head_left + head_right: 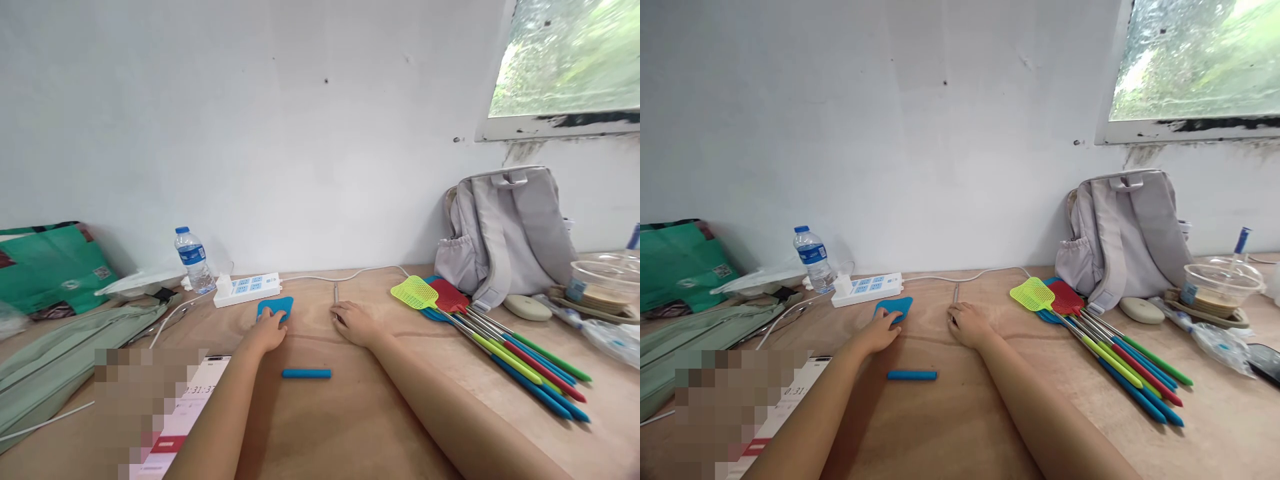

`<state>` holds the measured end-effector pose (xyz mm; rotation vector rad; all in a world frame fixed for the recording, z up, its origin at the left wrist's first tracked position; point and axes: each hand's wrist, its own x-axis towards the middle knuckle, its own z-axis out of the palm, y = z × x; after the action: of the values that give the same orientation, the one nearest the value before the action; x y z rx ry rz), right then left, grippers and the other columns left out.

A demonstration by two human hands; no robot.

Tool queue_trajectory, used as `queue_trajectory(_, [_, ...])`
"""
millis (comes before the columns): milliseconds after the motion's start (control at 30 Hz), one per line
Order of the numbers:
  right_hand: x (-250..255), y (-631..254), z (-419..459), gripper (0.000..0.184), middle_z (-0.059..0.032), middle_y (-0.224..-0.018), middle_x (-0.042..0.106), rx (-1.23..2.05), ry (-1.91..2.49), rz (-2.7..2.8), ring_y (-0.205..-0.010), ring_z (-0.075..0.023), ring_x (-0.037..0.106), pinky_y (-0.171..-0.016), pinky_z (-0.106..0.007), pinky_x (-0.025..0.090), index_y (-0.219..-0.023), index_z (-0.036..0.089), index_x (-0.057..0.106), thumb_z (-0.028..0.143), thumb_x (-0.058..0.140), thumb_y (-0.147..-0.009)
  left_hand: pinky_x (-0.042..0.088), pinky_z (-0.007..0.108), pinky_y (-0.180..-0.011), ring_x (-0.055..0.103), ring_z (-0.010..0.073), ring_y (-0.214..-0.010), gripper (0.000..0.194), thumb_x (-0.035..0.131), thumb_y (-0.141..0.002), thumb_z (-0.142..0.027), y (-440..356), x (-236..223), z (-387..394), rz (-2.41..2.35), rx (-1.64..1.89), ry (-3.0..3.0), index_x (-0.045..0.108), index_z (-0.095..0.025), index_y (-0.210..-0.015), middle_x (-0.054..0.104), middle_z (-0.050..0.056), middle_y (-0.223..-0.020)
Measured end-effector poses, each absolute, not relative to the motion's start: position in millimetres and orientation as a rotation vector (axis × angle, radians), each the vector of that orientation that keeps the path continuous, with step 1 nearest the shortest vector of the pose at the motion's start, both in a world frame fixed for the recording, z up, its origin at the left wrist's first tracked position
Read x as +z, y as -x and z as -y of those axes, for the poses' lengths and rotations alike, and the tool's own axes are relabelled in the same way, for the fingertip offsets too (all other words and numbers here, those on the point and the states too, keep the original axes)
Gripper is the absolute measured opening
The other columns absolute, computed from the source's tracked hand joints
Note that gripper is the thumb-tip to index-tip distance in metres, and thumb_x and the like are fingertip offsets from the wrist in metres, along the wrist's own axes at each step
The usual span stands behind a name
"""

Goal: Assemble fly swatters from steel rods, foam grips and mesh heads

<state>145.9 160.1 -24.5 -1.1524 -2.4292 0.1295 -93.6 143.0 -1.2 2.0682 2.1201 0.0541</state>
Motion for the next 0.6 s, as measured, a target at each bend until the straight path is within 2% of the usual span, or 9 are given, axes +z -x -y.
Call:
queue_trajectory(467, [-23.0, -146.2, -157.3, 0.034, -0.0117, -0.118, 0.056, 0.108, 1.122, 2.444, -0.107, -0.0222, 0.049, -0.094, -0.034, 0.035, -0.112, 0.01, 0.057, 0.021, 0.039, -0.085, 0.039, 0.039, -0.09, 0.053, 0.0279, -0.106, 0.046, 0.038, -0.081, -0.031, 91.9, 1.8, -140.7, -2.119, 0.05, -2.061, 0.045, -0.018, -0.125, 0.039, 0.015, -0.123])
queue_trajectory(600, [-22.6, -145.5, -156.8, 0.032, -0.011, -0.112, 0.059, 0.115, 1.096, 2.456, -0.104, -0.0205, 0.051, -0.093, -0.032, 0.036, -0.109, 0.011, 0.059, 0.02, 0.039, -0.086, 0.038, 0.04, -0.09, 0.052, 0.028, -0.106, 0.046, 0.038, -0.081, -0.031, 90.5, 3.7, -138.9, -2.119, 0.059, -2.056, 0.044, -0.019, -0.125, 0.039, 0.014, -0.124])
